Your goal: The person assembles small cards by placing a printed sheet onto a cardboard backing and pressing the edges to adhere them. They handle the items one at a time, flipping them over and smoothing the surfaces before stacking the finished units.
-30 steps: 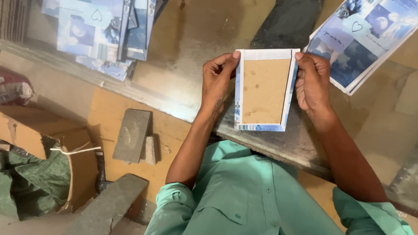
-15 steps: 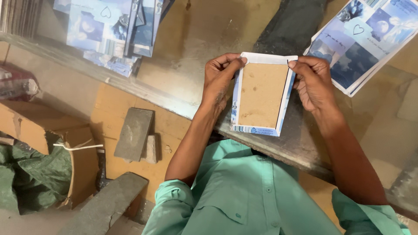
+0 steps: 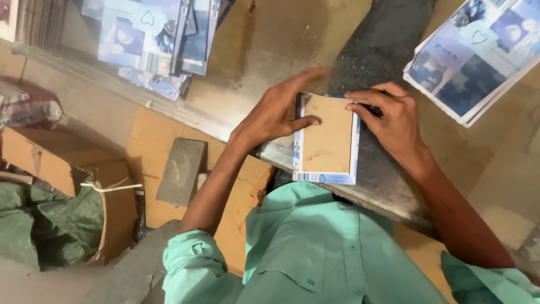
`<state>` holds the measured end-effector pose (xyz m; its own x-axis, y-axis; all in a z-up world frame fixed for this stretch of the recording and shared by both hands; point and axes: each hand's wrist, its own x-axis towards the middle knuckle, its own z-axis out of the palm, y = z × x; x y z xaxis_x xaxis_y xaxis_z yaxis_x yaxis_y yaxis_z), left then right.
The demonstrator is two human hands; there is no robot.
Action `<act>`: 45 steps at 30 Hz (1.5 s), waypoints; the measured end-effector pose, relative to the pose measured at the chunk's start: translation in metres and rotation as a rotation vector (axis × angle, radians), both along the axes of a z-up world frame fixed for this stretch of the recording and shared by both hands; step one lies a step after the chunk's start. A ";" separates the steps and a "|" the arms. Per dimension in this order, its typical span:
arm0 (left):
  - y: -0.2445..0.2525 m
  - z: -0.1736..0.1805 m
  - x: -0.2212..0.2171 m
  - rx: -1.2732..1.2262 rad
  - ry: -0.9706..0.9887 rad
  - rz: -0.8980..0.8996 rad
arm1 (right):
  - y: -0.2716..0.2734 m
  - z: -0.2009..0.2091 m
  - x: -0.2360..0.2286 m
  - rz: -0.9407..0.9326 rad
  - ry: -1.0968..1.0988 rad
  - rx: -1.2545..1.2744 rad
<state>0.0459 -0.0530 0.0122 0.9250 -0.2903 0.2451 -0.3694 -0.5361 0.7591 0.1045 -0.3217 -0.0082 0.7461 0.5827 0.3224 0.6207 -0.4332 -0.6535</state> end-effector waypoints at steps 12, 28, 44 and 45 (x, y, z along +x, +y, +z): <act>-0.009 -0.030 -0.022 0.176 -0.079 -0.040 | 0.004 0.013 0.012 0.378 -0.090 -0.278; -0.062 -0.020 0.076 0.381 -0.364 0.225 | -0.006 0.003 -0.023 0.158 0.008 -0.141; -0.132 -0.046 0.099 0.327 -0.534 0.003 | -0.024 -0.053 -0.025 -0.136 -0.325 -0.213; -0.131 -0.043 0.100 0.328 -0.515 -0.008 | -0.021 -0.052 -0.022 -0.154 -0.332 -0.239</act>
